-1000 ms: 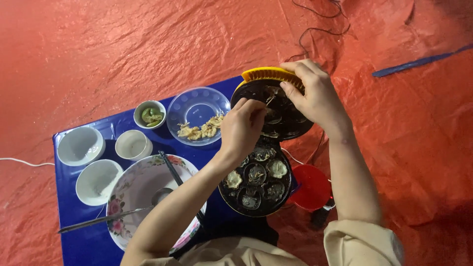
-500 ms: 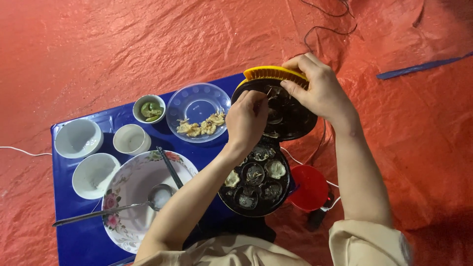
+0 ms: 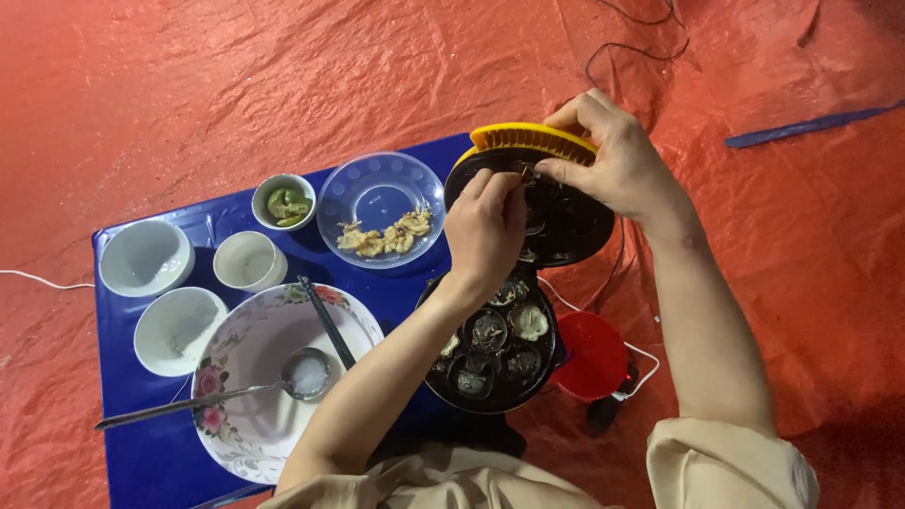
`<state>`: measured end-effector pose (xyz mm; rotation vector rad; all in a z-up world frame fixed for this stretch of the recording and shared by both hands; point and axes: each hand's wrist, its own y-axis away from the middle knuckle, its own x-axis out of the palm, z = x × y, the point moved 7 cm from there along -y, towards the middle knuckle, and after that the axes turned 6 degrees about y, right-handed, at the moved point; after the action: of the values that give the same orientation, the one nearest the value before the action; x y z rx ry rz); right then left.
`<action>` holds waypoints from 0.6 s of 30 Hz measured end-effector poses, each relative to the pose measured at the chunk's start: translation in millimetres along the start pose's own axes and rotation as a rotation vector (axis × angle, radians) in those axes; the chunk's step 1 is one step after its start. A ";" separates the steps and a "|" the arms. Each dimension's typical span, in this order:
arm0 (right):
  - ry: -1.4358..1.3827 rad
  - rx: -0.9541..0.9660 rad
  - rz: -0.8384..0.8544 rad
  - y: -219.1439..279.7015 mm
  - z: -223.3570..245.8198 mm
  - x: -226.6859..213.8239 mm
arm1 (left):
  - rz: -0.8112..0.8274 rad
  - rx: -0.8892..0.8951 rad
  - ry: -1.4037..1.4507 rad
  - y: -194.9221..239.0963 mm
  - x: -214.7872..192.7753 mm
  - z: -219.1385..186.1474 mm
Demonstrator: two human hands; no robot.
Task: The person uses their hands to remove cooked food from a black, round, multi-cavity cooking pan. They transfer the food into a clear plastic bowl placed on a blue tray. The person also handles a yellow lid and a red bucket during the process.
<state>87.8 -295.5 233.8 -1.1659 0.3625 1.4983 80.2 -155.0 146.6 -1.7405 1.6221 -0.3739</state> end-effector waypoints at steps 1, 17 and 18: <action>-0.003 0.002 0.000 0.6 -1.1 0.8 | 0.003 -0.002 -0.002 -0.2 -1.9 1.0; 0.362 -0.137 -0.059 13.4 2.1 13.6 | 0.000 0.207 -0.020 -7.2 -6.0 13.2; 0.403 -0.170 -0.083 14.4 2.9 14.1 | -0.001 0.209 -0.050 -7.6 -5.9 12.5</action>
<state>75.8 -289.7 218.4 -1.6055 0.4575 1.2351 93.0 -146.0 144.4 -1.5810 1.4910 -0.4793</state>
